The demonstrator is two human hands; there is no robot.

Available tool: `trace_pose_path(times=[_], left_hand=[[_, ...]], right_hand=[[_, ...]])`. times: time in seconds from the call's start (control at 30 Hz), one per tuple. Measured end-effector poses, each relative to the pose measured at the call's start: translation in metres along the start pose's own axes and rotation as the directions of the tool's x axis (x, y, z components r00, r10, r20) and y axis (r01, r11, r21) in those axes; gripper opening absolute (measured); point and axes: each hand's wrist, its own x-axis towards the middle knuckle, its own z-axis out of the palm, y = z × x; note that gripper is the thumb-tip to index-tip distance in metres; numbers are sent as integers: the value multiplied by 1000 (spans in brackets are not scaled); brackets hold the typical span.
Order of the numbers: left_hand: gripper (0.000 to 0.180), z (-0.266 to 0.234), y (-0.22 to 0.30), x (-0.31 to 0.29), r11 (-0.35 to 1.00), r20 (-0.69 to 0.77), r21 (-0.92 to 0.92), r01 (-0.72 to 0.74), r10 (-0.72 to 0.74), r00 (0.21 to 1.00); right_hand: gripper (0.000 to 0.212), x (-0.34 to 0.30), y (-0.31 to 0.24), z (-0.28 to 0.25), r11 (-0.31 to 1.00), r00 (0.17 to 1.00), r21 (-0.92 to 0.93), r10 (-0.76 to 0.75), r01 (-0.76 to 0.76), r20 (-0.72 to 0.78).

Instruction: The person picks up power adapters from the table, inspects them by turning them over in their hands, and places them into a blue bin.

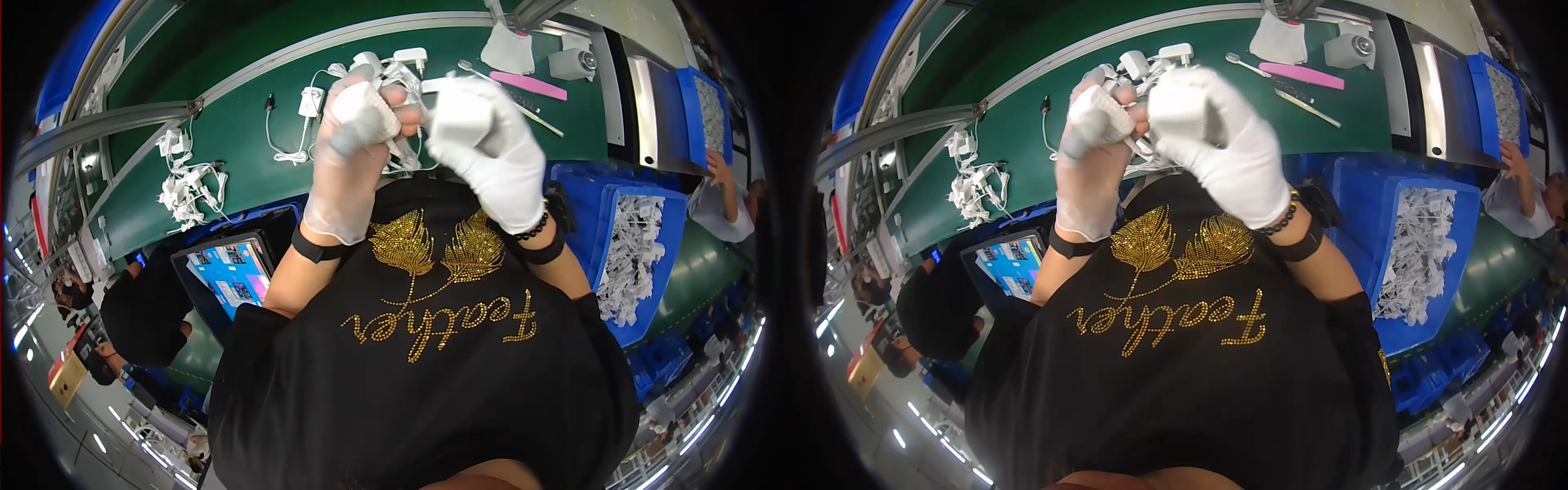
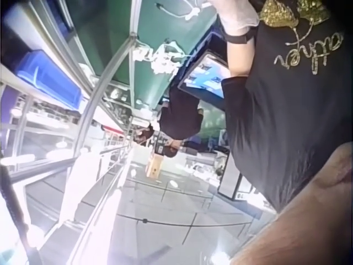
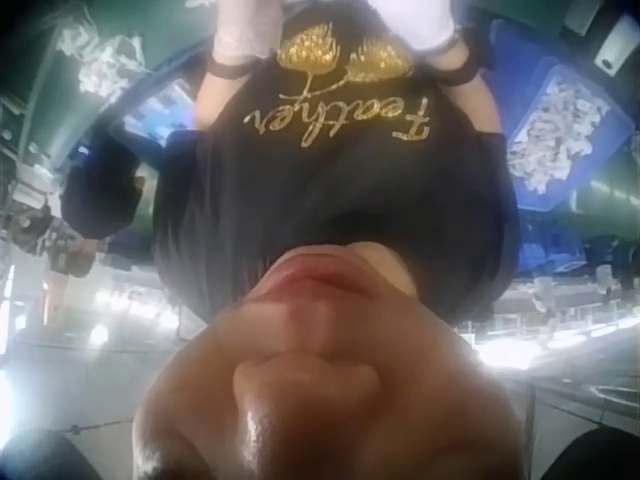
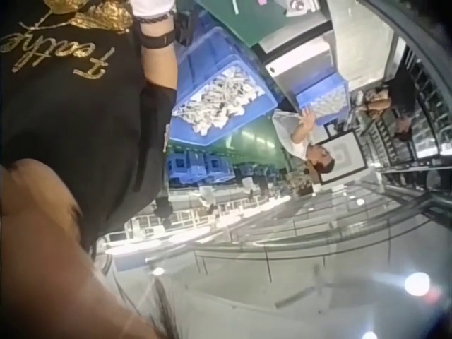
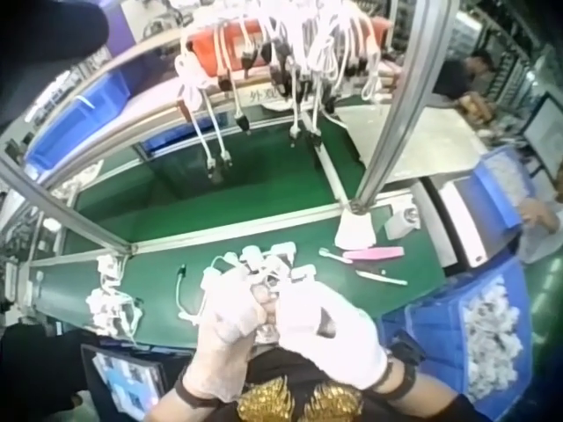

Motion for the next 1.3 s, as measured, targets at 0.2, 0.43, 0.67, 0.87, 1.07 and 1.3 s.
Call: trace_pose_path(times=[0.2, 0.43, 0.67, 0.87, 1.07, 1.3], left_hand=[[41, 0, 8, 10, 744, 112, -636, 206, -175, 978], [51, 10, -12, -1, 968, -36, -246, 42, -52, 998], [60, -53, -5, 37, 854, -193, 505, -130, 258, 947], [67, -112, -36, 111, -49, -240, 970, 240, 9, 971], [65, -115, -69, 142, -234, -220, 946, 222, 39, 975], [60, -54, 0, 100, 816, -89, 528, -237, 330, 940]], right_hand=[[60, 16, -8, 0, 823, 988, -557, -156, 116, -24], [61, 28, 14, 25, 617, 989, -773, -79, 145, 122], [64, 51, -10, -7, 829, 998, 558, 57, -52, 8], [72, 64, 2, -21, 361, 935, 867, 48, -344, 352], [70, 56, -9, -7, 311, 944, 893, 154, -326, 291], [76, 57, -3, -23, 233, 922, 893, 51, -386, 385]])
